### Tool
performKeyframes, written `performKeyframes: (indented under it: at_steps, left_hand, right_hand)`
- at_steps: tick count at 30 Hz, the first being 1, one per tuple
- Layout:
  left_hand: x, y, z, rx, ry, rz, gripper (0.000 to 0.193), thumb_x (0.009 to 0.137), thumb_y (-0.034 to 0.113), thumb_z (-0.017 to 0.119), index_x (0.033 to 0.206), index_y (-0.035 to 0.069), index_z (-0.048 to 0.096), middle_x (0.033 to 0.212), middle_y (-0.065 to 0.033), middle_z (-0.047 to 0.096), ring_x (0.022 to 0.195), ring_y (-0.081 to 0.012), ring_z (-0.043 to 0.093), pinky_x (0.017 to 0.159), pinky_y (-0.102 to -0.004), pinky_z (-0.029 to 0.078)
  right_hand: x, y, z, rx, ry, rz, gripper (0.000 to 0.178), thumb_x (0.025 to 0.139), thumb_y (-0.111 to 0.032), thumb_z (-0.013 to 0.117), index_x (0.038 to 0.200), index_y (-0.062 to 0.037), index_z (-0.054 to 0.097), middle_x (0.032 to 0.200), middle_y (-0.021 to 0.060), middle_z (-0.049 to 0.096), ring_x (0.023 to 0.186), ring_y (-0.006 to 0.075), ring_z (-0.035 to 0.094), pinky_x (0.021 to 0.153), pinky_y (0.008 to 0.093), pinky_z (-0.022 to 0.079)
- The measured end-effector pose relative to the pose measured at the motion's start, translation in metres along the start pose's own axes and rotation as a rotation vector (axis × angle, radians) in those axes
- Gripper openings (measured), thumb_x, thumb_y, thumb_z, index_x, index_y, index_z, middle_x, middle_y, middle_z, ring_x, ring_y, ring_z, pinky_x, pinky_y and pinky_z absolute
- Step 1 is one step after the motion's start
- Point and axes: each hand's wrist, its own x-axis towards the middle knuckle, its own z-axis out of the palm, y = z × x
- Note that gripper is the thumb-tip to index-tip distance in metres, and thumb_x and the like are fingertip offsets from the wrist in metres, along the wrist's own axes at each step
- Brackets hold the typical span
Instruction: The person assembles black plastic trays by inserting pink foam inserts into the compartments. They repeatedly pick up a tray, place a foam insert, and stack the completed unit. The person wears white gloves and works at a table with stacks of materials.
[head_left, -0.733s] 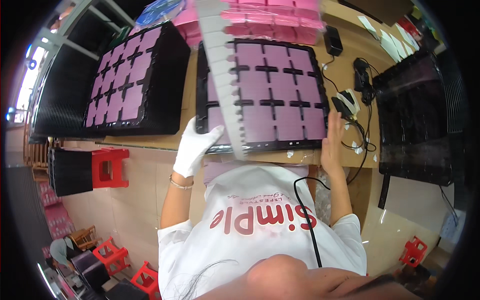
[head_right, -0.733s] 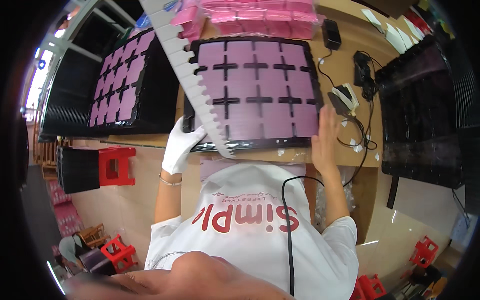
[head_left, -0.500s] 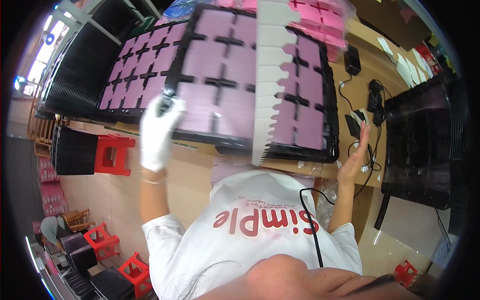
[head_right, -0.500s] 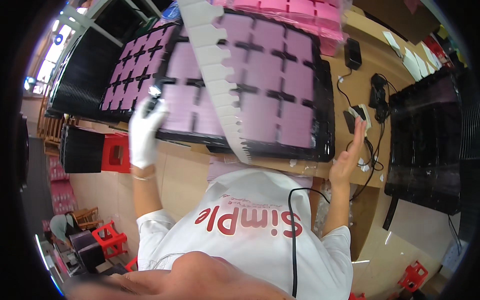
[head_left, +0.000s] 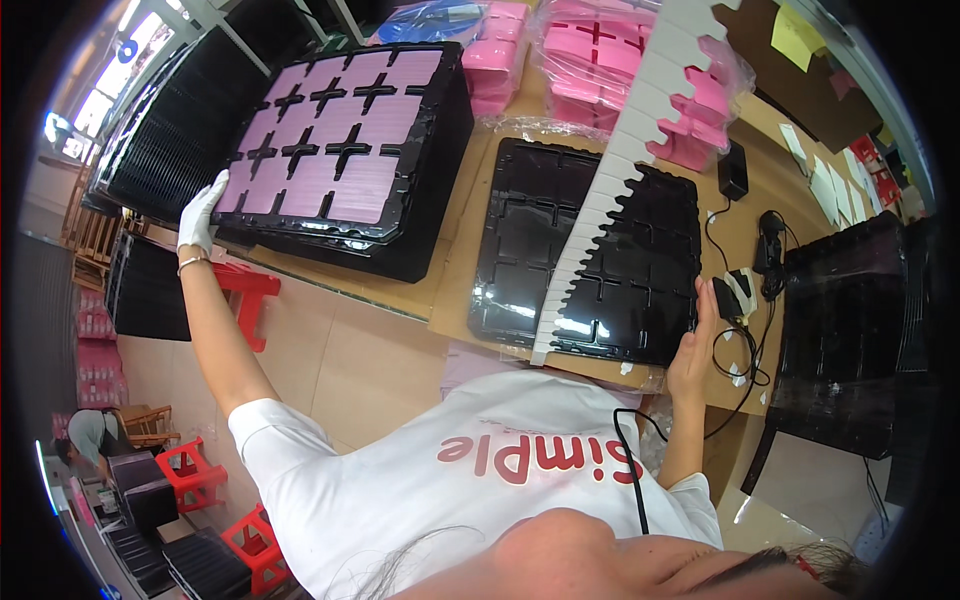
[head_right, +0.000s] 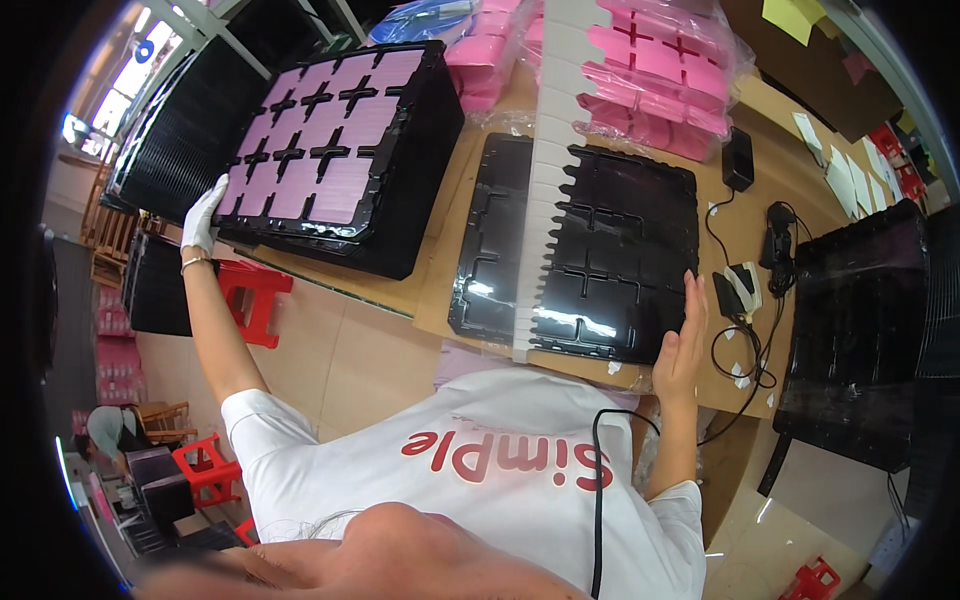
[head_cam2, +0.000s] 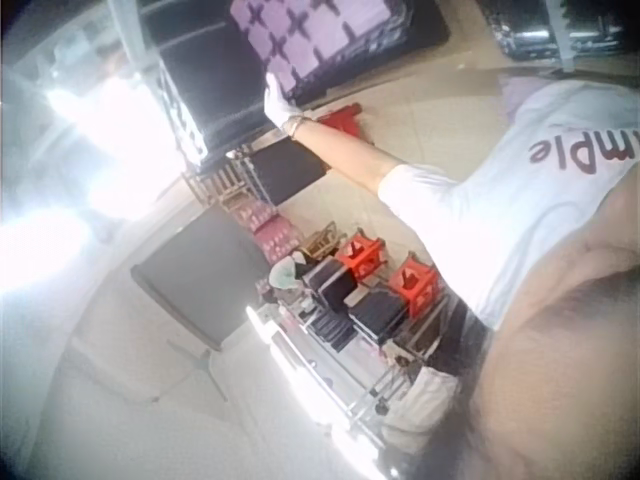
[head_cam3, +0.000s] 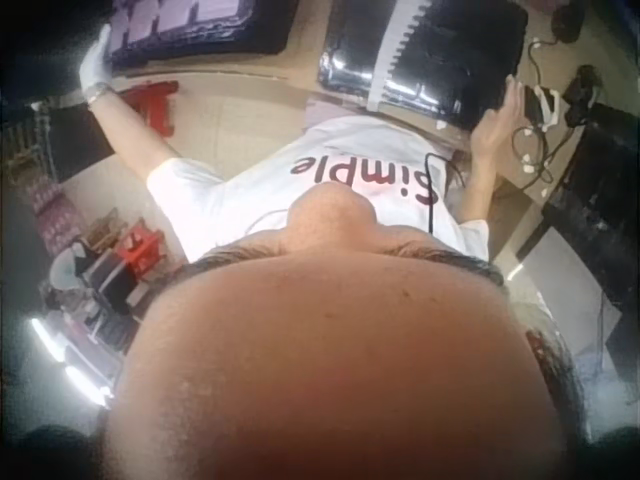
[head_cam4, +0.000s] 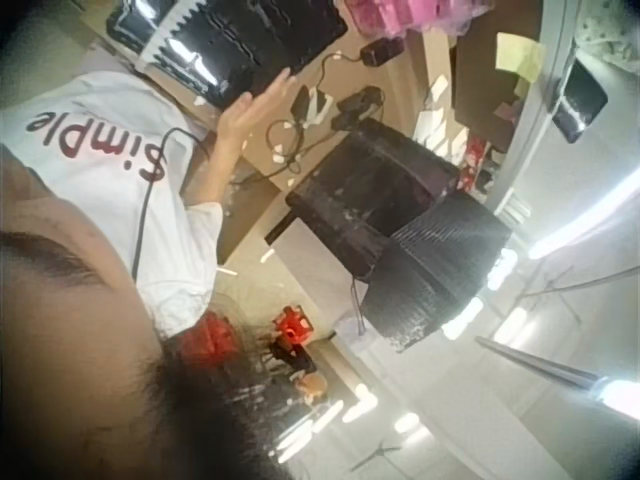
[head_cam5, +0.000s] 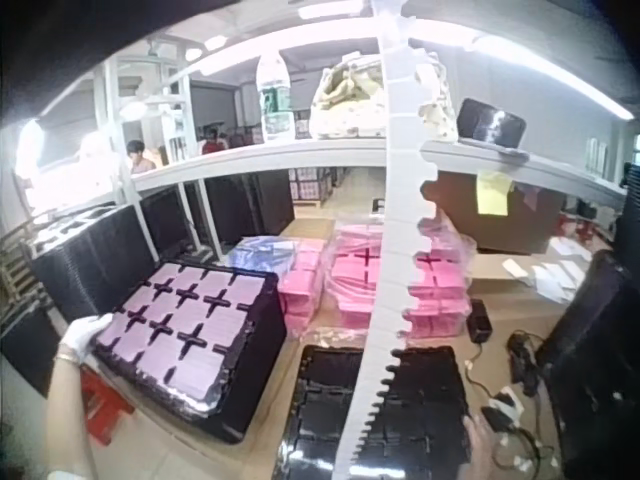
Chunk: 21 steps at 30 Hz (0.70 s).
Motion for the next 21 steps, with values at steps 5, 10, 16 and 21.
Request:
performKeyframes:
  at_steps: [5,10,16,21]
  left_hand:
    - [-0.047,0.050,0.088,0.781,0.311,0.571,0.048,0.090,0.038,0.063,0.121,0.002,0.063,0.118,-0.0189,0.064,0.113,-0.0304,0.059,0.099,-0.0381,0.045]
    - [-0.212,0.114,0.201,0.493,-0.219,0.688,0.040,0.093,0.025,0.062,0.127,0.005,0.057,0.126,-0.0214,0.059,0.114,-0.0338,0.059,0.098,-0.0368,0.046]
    - [-0.230,0.085,0.214,0.788,0.016,1.118,0.042,0.090,0.021,0.063,0.123,-0.003,0.056,0.116,-0.0262,0.062,0.107,-0.0371,0.061,0.090,-0.0405,0.049]
    - [-0.236,0.093,0.235,1.067,0.289,1.012,0.032,0.091,0.030,0.064,0.109,0.003,0.063,0.093,-0.0142,0.069,0.067,-0.0282,0.066,0.061,-0.0325,0.053]
  right_hand:
    - [0.003,-0.004,-0.001,-0.124,-0.018,0.020,0.070,0.102,-0.052,0.020,0.146,0.0024,0.031,0.149,0.0196,0.036,0.142,0.0343,0.027,0.116,0.0432,0.020]
    - [0.011,-0.017,0.010,-0.090,-0.055,-0.055,0.063,0.103,-0.043,0.026,0.145,0.0039,0.032,0.149,0.0194,0.037,0.142,0.0374,0.027,0.115,0.0460,0.021]
    - [0.006,-0.020,0.012,-0.033,-0.104,-0.068,0.060,0.100,-0.037,0.032,0.144,0.0044,0.033,0.149,0.0200,0.037,0.141,0.0383,0.029,0.114,0.0458,0.022]
    - [0.016,-0.023,0.021,0.074,-0.150,-0.109,0.055,0.098,-0.030,0.039,0.140,0.0054,0.039,0.146,0.0212,0.041,0.138,0.0387,0.034,0.113,0.0451,0.025]
